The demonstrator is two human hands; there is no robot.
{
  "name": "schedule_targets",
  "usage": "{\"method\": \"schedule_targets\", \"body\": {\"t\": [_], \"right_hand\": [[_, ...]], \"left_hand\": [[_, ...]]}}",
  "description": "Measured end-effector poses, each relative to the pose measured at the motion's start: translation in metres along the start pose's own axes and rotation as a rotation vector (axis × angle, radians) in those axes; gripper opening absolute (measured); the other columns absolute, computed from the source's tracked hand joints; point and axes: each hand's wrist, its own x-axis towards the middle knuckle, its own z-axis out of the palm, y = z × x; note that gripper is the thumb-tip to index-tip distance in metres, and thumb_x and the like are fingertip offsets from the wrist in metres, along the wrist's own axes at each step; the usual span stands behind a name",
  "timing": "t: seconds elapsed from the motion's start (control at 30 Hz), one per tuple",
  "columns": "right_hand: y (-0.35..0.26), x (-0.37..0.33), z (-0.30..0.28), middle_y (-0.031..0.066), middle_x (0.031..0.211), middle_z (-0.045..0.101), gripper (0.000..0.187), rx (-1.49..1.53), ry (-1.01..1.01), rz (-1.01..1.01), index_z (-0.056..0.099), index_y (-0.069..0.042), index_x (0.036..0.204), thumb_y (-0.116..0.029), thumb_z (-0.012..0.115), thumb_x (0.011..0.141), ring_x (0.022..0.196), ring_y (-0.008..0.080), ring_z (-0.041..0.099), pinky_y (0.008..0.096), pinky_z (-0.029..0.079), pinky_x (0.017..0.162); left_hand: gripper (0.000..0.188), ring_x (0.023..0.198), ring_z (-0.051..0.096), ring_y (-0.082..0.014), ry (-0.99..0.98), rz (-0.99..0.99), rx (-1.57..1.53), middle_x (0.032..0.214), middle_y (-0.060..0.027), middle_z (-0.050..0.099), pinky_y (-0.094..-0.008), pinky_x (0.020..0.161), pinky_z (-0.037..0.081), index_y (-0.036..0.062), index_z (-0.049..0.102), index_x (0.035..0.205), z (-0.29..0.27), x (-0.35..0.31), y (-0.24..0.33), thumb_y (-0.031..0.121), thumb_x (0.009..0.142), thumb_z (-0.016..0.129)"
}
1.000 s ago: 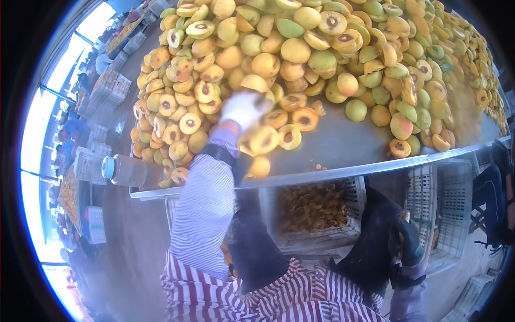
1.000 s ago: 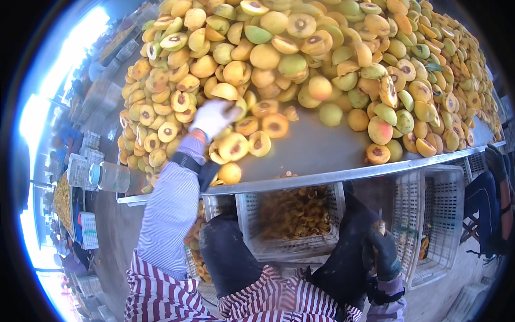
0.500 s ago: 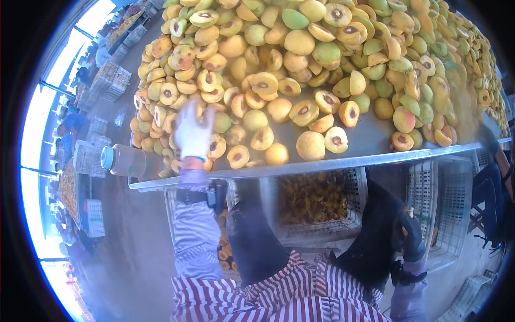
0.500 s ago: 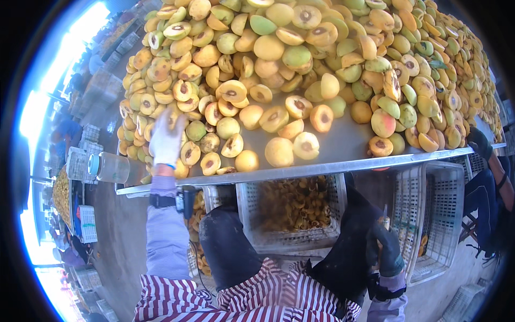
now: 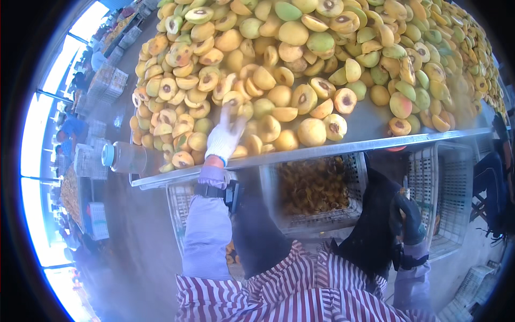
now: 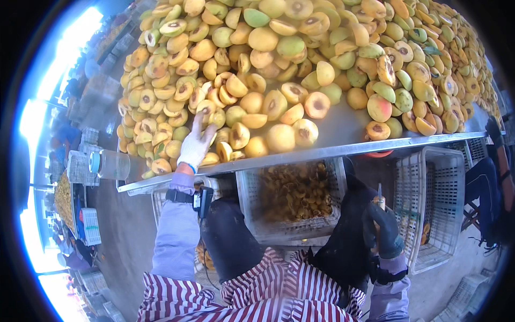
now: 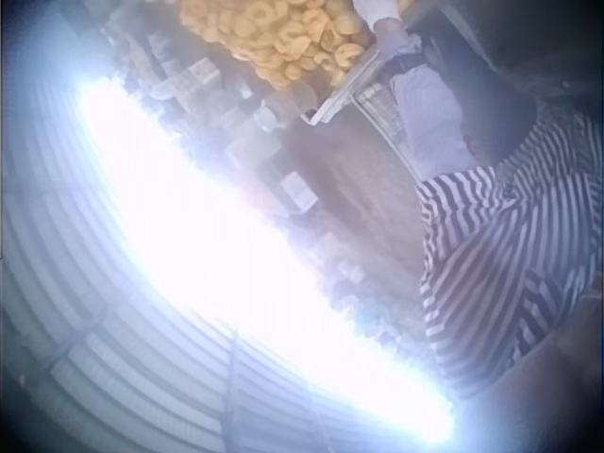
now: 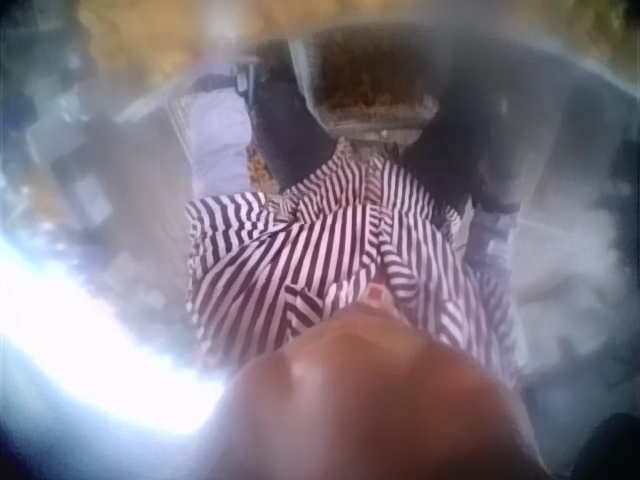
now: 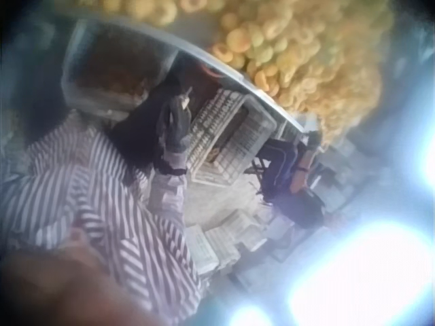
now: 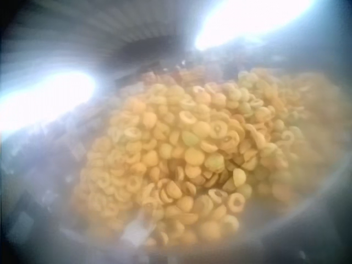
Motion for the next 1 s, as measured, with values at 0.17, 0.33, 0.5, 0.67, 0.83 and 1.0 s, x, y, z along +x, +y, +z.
{"method": "schedule_targets", "body": {"t": [0.17,0.33,0.5,0.67,0.83,1.0], "right_hand": [[0.000,0.006,0.002,0.0021,0.044,0.044,0.030,-0.021,-0.046,-0.017,0.051,-0.005,0.077,-0.030,0.051,0.092,0.031,0.0107,0.038,0.0222,0.029,0.031],[0.005,0.008,0.002,0.0026,0.044,0.044,0.029,-0.053,0.034,0.001,0.053,-0.005,0.077,-0.030,0.052,0.092,0.030,0.0115,0.038,0.0230,0.028,0.030],[0.005,0.007,-0.003,0.0032,0.044,0.044,0.028,-0.027,0.044,0.004,0.053,-0.004,0.079,-0.030,0.052,0.091,0.029,0.0121,0.037,0.0234,0.027,0.029],[0.002,0.009,0.002,0.0031,0.044,0.044,0.027,-0.092,0.071,-0.013,0.053,-0.004,0.079,-0.029,0.051,0.091,0.029,0.0118,0.037,0.0237,0.026,0.030],[0.006,0.007,0.001,0.0030,0.044,0.044,0.030,-0.404,0.112,-0.237,0.052,-0.004,0.075,-0.030,0.051,0.091,0.031,0.0112,0.038,0.0237,0.026,0.031],[-0.007,0.004,0.014,0.0035,0.044,0.044,0.031,-0.119,0.049,-0.070,0.050,-0.006,0.070,-0.030,0.051,0.090,0.030,0.0127,0.039,0.0244,0.026,0.030]], "left_hand": [[0.055,0.115,0.049,-0.0353,-0.039,0.339,-0.087,0.125,-0.0190,0.050,-0.0381,0.095,0.040,0.0129,0.043,0.132,0.019,-0.006,0.011,0.039,0.086,0.055],[0.049,0.116,0.049,-0.0329,-0.092,0.402,-0.219,0.126,-0.0171,0.050,-0.0360,0.095,0.040,0.0107,0.049,0.126,-0.003,-0.021,0.012,0.035,0.085,0.058],[0.035,0.101,0.056,-0.0336,0.160,0.144,-0.091,0.109,-0.0151,0.060,-0.0400,0.086,0.044,0.0089,0.058,0.112,-0.025,-0.022,0.008,0.031,0.085,0.056],[0.039,0.104,0.057,-0.0317,0.173,0.112,0.128,0.113,-0.0151,0.060,-0.0392,0.089,0.045,0.0080,0.056,0.117,-0.024,0.005,0.038,0.034,0.088,0.050],[0.060,0.105,0.056,-0.0362,-0.106,-0.055,0.271,0.118,-0.0204,0.056,-0.0442,0.090,0.044,0.0106,0.037,0.131,-0.007,0.036,0.054,0.040,0.082,0.054],[0.063,0.109,0.054,-0.0343,0.003,0.025,-0.064,0.120,-0.0178,0.056,-0.0389,0.093,0.042,0.0069,0.044,0.127,0.016,0.044,0.031,0.039,0.078,0.066]]}}
